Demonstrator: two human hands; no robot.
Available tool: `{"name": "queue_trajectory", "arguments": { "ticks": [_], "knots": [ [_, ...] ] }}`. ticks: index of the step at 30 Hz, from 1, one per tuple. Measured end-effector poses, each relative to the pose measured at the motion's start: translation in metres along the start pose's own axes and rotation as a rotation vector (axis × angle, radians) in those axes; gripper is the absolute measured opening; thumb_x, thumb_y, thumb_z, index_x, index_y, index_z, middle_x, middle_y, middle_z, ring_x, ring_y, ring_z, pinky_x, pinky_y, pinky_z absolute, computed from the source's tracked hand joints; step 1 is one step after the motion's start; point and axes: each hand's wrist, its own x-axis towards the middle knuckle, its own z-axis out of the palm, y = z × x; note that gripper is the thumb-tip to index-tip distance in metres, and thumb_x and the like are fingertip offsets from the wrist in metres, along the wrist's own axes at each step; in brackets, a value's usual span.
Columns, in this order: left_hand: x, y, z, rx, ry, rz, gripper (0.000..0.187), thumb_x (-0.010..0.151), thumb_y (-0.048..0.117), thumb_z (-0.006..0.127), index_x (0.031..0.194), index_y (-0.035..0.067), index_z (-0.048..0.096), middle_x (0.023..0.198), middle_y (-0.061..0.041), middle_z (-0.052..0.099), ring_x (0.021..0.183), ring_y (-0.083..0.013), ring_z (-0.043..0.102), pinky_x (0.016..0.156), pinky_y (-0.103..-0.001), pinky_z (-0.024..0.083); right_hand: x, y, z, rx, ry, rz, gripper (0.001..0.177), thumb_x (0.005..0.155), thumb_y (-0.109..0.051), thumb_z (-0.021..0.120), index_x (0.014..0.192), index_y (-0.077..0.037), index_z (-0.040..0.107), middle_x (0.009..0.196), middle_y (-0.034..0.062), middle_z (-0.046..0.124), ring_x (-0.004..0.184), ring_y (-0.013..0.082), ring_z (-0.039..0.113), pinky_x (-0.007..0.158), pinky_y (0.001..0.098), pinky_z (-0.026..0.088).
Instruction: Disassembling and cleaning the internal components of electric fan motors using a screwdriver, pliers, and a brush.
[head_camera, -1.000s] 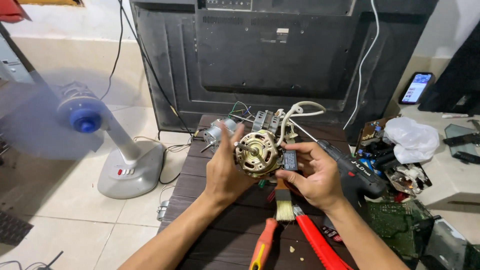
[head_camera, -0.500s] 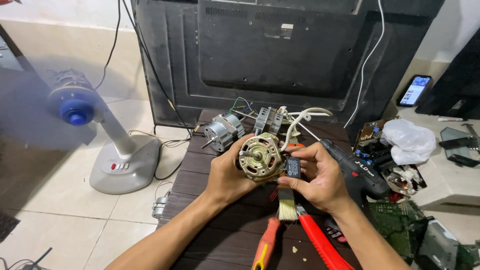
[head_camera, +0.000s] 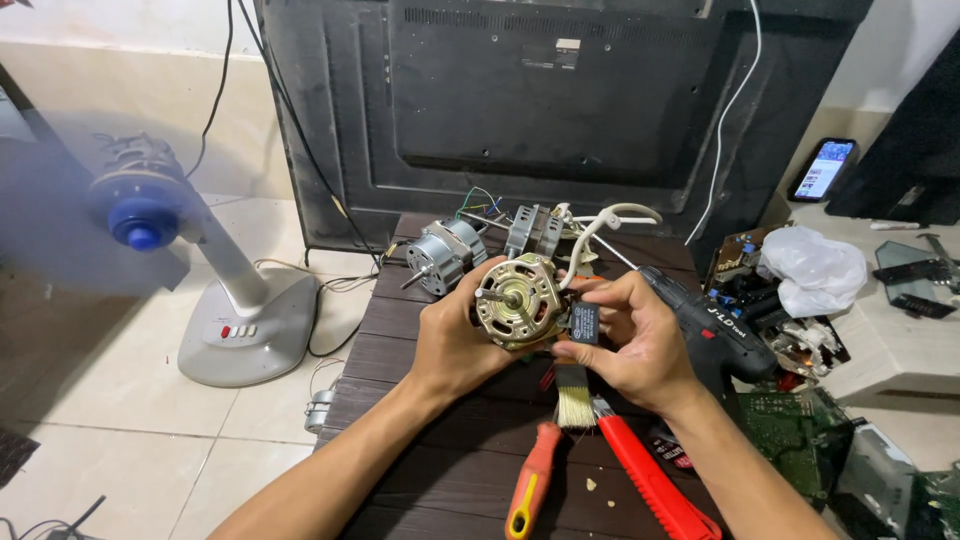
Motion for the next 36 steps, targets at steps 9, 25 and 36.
{"name": "queue_trajectory", "arguments": {
  "ticks": [9, 25, 36],
  "knots": [
    [-0.001, 0.008, -0.001, 0.063, 0.021, 0.008, 0.083, 0.057, 0.031, 0.1, 0.129, 0.01, 0.065, 0.098, -0.012, 0.08, 0.089, -0.0279, 0.079, 0.081, -0.038, 0.064, -0.002, 0.01, -0.008, -0.101, -0.02, -0.09, 0.059, 0.065, -0.001, 0.095, 0.106, 0.005, 0.054, 0.122, 0.0258, 0.071, 0.099, 0.0283, 0.076, 0.076, 0.035, 0.065],
    [0.018, -0.008, -0.021, 0.005, -0.185, -0.035, 0.09, 0.045, 0.038, 0.102, 0.122, 0.006, 0.068, 0.094, -0.011, 0.079, 0.092, -0.0311, 0.077, 0.082, -0.04, 0.062, 0.009, -0.019, -0.005, -0.011, -0.097, 0.1, 0.076, 0.054, -0.002, 0.1, 0.112, 0.0, 0.051, 0.125, 0.0218, 0.065, 0.097, 0.0253, 0.07, 0.079, 0.0373, 0.064],
    [0.022, -0.029, -0.037, 0.251, -0.298, -0.199, 0.087, 0.035, 0.052, 0.096, 0.112, 0.018, 0.074, 0.087, -0.005, 0.08, 0.088, -0.0301, 0.077, 0.079, -0.039, 0.062, 0.014, 0.0, 0.002, -1.322, -0.309, 0.744, 0.043, 0.072, -0.035, 0.079, 0.112, -0.018, 0.074, 0.107, 0.0145, 0.078, 0.107, 0.0425, 0.073, 0.09, 0.0553, 0.057]
  ]
}}
